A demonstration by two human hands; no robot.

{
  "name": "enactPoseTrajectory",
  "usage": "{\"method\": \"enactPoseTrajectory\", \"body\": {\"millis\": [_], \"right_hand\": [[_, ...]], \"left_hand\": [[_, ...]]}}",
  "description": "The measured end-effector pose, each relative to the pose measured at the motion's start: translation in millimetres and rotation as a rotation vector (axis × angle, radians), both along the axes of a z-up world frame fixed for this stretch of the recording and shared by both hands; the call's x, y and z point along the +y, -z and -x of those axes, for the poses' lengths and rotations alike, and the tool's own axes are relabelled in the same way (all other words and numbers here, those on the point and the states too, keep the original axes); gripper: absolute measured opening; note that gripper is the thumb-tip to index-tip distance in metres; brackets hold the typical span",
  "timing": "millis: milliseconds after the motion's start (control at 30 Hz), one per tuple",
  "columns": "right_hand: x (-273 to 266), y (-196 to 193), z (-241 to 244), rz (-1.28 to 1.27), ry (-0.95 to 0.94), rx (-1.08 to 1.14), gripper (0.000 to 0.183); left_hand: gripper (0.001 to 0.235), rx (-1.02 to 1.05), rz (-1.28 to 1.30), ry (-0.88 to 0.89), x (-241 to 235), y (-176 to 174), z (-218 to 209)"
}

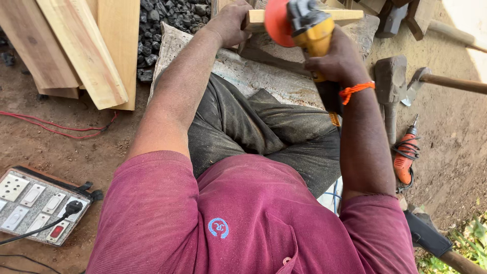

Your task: The person sits cross-legged on the ground and uses an angle grinder with a sanding disc to smooth the surface of a wooden plank. They hold the plank with one hand and operate the tool with the other, moving it back and forth along the wood.

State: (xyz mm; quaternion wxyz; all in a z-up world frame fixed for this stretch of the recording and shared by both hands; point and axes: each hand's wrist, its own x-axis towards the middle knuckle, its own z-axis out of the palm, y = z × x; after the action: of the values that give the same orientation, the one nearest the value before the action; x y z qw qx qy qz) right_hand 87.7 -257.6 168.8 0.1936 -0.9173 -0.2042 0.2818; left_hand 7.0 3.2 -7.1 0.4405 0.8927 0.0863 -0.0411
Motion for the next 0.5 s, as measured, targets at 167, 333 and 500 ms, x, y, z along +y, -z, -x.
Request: {"method": "enactPoseTrajectory", "body": {"millis": [167, 333, 500], "right_hand": [[16, 13, 16, -0.007, -0.15, -0.08, 0.08], [-7, 20, 5, -0.18, -0.089, -0.022, 0.077], [-53, 30, -33, -0.164, 0.104, 0.029, 0.072]], "left_hand": [[0.027, -0.207, -0.069, 0.063, 5, 13, -1], [0.035, -0.249, -0.064, 0.058, 11, 12, 0], [0.035, -0.112, -0.089, 0.022, 10, 0, 7]]}}
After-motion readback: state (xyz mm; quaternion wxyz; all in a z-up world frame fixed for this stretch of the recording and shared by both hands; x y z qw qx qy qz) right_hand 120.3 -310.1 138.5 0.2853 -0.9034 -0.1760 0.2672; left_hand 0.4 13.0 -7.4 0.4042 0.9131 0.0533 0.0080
